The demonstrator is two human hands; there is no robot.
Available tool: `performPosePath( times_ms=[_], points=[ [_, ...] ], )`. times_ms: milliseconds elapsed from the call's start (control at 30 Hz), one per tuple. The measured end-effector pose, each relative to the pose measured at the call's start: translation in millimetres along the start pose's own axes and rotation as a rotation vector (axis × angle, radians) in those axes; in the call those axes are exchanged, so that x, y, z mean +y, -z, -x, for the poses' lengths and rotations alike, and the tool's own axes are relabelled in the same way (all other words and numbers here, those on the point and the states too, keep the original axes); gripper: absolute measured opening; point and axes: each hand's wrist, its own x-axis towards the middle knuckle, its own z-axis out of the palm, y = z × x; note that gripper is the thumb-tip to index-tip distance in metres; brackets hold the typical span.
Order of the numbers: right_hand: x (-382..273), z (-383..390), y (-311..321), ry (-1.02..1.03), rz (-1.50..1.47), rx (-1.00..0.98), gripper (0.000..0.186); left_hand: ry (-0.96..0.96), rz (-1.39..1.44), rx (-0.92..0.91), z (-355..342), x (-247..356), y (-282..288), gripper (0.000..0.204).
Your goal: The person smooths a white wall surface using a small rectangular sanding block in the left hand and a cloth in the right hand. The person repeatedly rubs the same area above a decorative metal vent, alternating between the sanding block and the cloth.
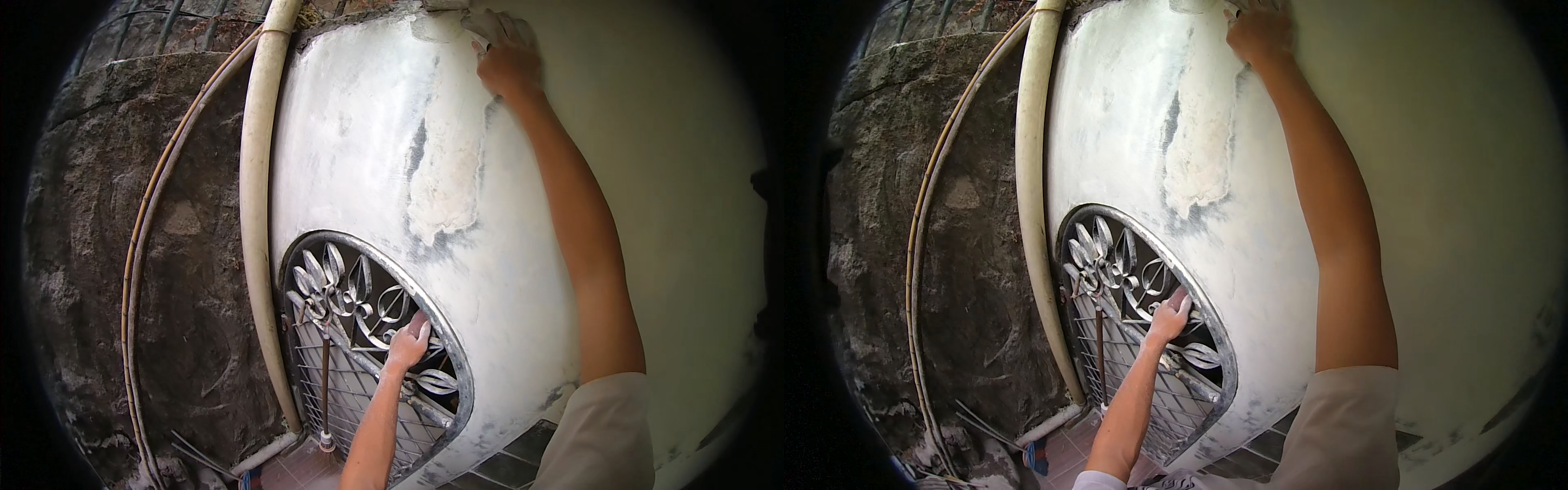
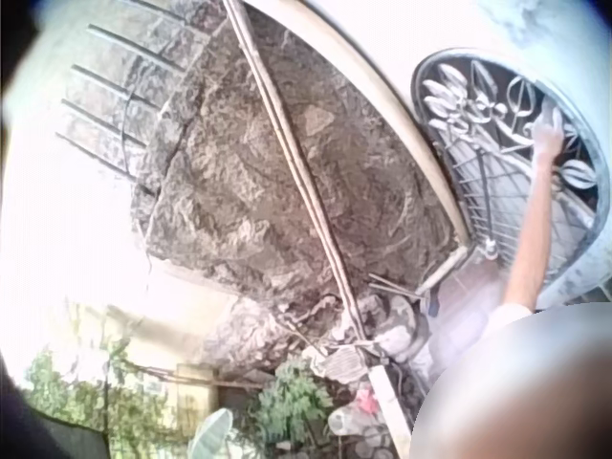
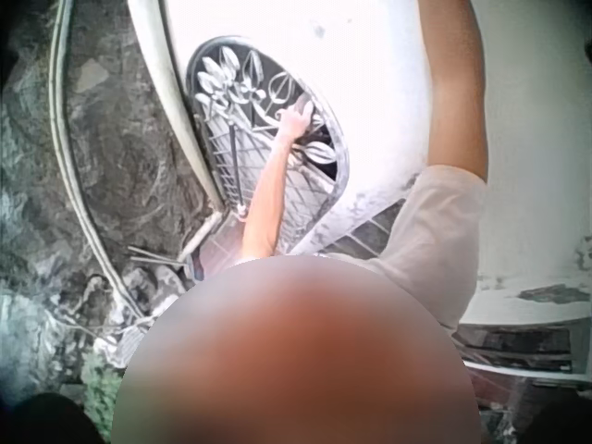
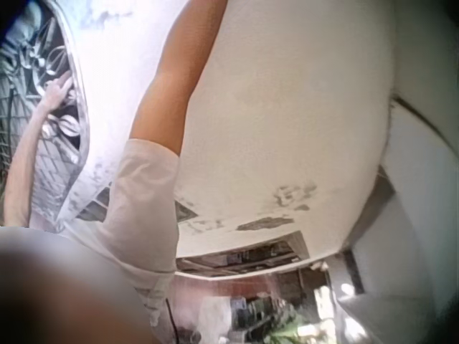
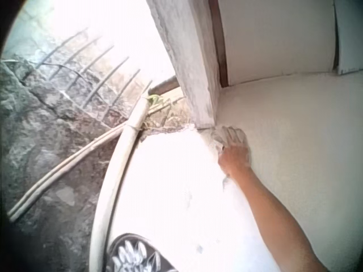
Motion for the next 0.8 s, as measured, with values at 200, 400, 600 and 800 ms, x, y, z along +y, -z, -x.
performPosePath(
  times_ms=[200,400,600,800],
  points=[
    [-5.7,12.0,7.9,0.085,0.157,-0.105,0.049,-0.053,-0.032,0.078,-2.0,-6.2,-5.0,0.042],
    [-63.6,186.2,70.0,0.083,0.064,-0.316,0.049,-0.054,0.013,0.088,0.2,2.1,-3.2,0.041],
    [-64.2,220.1,69.1,0.145,-0.059,-0.305,0.059,0.046,-0.067,0.010,0.8,8.8,2.5,0.042],
    [-24.1,38.7,31.1,0.050,0.202,-0.258,0.052,0.067,-0.023,0.080,6.5,16.4,3.9,0.046]
  ],
)
